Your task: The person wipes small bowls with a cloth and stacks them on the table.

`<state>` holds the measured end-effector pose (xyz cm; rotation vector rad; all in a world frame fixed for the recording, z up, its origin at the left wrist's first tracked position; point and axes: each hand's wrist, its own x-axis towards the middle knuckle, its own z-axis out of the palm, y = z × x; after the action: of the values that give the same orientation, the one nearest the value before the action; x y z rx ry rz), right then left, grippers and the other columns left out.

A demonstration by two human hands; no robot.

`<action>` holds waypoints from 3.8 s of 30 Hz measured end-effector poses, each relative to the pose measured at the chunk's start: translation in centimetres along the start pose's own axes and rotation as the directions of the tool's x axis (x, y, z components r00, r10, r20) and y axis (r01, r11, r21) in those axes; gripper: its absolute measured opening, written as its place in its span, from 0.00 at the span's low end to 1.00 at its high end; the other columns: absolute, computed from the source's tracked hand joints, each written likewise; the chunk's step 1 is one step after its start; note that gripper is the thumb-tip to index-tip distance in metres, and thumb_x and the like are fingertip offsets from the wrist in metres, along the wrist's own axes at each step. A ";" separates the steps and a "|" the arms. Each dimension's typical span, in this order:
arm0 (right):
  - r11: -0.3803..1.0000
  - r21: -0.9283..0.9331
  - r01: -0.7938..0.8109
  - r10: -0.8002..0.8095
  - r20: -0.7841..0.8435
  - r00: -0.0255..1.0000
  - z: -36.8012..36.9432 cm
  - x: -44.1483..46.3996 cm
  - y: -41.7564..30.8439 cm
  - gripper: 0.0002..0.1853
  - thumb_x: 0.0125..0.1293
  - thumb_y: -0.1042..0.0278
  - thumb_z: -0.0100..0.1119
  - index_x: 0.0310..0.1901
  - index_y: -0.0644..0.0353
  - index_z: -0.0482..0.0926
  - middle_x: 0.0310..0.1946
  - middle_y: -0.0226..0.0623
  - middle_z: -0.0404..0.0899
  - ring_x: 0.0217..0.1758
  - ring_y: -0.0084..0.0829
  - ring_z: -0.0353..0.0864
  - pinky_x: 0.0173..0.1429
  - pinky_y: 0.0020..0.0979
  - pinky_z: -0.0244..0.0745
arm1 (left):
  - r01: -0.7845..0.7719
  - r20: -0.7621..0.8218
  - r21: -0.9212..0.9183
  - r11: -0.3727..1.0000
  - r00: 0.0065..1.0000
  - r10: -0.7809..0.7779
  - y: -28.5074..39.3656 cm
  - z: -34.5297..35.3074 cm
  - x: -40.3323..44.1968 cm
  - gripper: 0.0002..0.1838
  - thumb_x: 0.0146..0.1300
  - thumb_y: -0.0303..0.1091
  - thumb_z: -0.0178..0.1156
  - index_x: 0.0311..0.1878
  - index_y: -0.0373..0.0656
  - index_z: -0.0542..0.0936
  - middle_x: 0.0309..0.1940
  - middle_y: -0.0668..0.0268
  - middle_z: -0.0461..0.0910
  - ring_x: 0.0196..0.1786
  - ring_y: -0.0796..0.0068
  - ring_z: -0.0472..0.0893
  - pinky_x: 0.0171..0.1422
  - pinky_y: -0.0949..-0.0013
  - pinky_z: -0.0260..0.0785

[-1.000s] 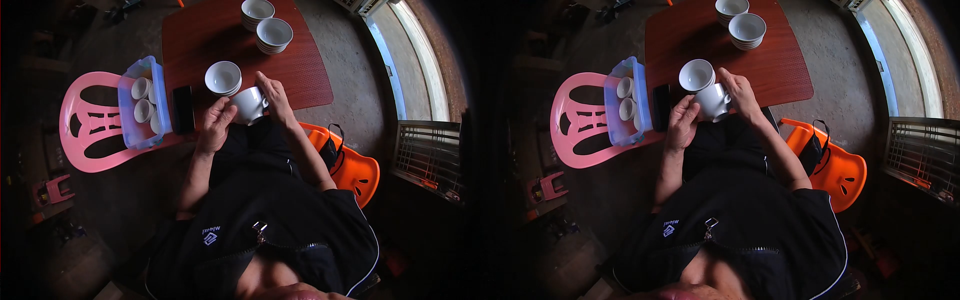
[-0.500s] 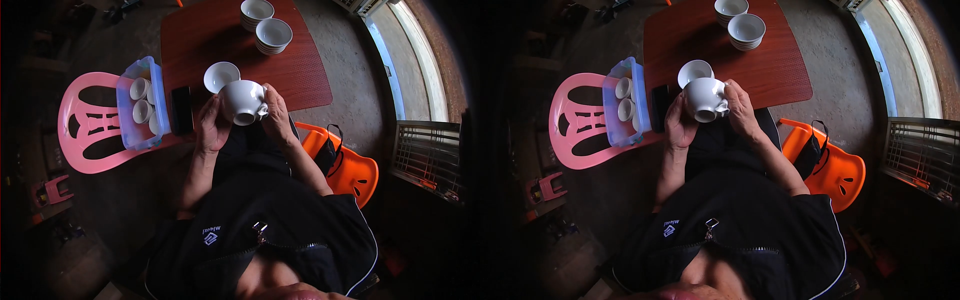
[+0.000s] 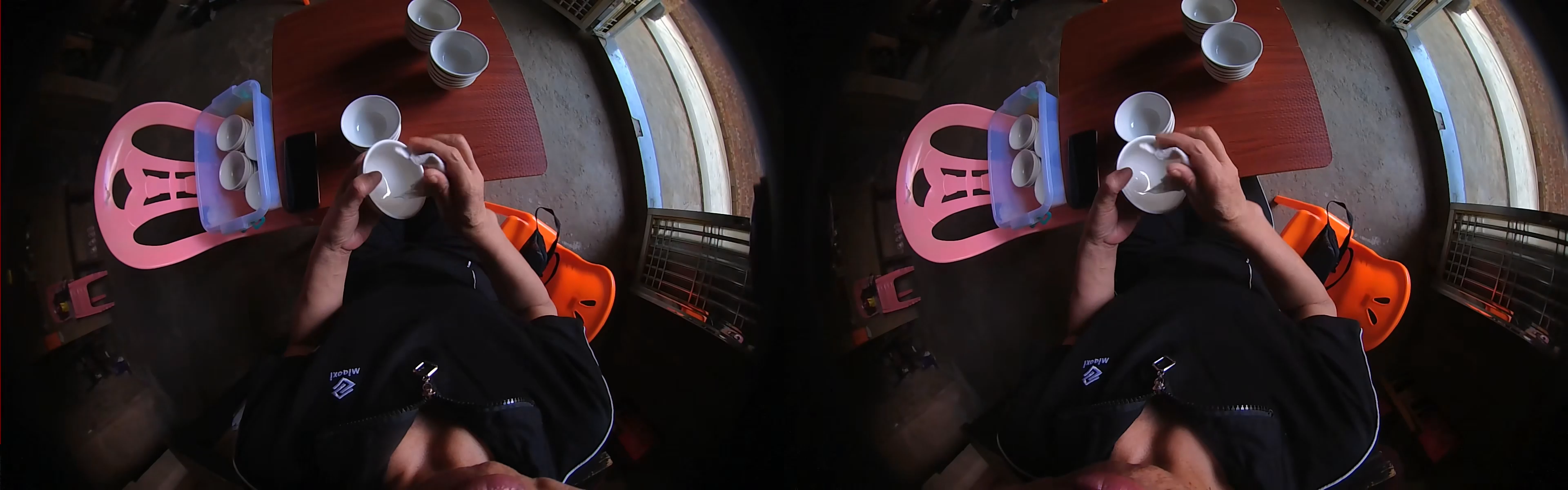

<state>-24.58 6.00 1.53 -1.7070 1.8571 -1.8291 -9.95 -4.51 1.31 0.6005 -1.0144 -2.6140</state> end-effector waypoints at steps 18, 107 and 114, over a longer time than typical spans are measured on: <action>0.992 -0.074 0.099 -0.071 0.319 0.945 0.5 0.1 2.4 0.24 0.65 0.73 0.52 0.62 0.63 0.63 0.63 0.51 0.65 0.64 0.48 0.68 0.64 0.39 0.69 | -0.063 0.103 0.272 0.960 0.994 0.036 -0.1 1.1 -0.3 0.49 0.40 0.37 0.64 0.68 0.39 0.54 0.59 0.61 0.63 0.63 0.69 0.64 0.67 0.66 0.57; 0.967 0.200 -0.158 0.084 0.337 0.938 4.7 -1.0 -0.4 0.18 0.55 0.76 0.61 0.50 0.55 0.77 0.48 0.42 0.74 0.49 0.43 0.79 0.49 0.37 0.81 | -0.268 -0.180 0.096 0.959 0.942 0.282 0.4 -0.1 0.9 0.27 0.71 0.49 0.34 0.57 0.38 0.71 0.50 0.59 0.76 0.53 0.69 0.75 0.59 0.66 0.67; 0.935 -0.276 0.221 -0.126 0.324 0.938 4.4 -0.7 0.1 0.22 0.54 0.77 0.61 0.52 0.61 0.74 0.55 0.43 0.67 0.58 0.43 0.72 0.58 0.37 0.76 | -0.337 -0.206 0.175 0.925 0.906 0.369 0.0 -0.9 1.6 0.24 0.72 0.45 0.36 0.55 0.37 0.73 0.51 0.61 0.75 0.54 0.71 0.74 0.60 0.67 0.65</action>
<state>-21.51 3.42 -0.32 -2.1754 1.9916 -1.2693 -10.95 -5.70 0.27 0.6680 -1.1118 -2.1157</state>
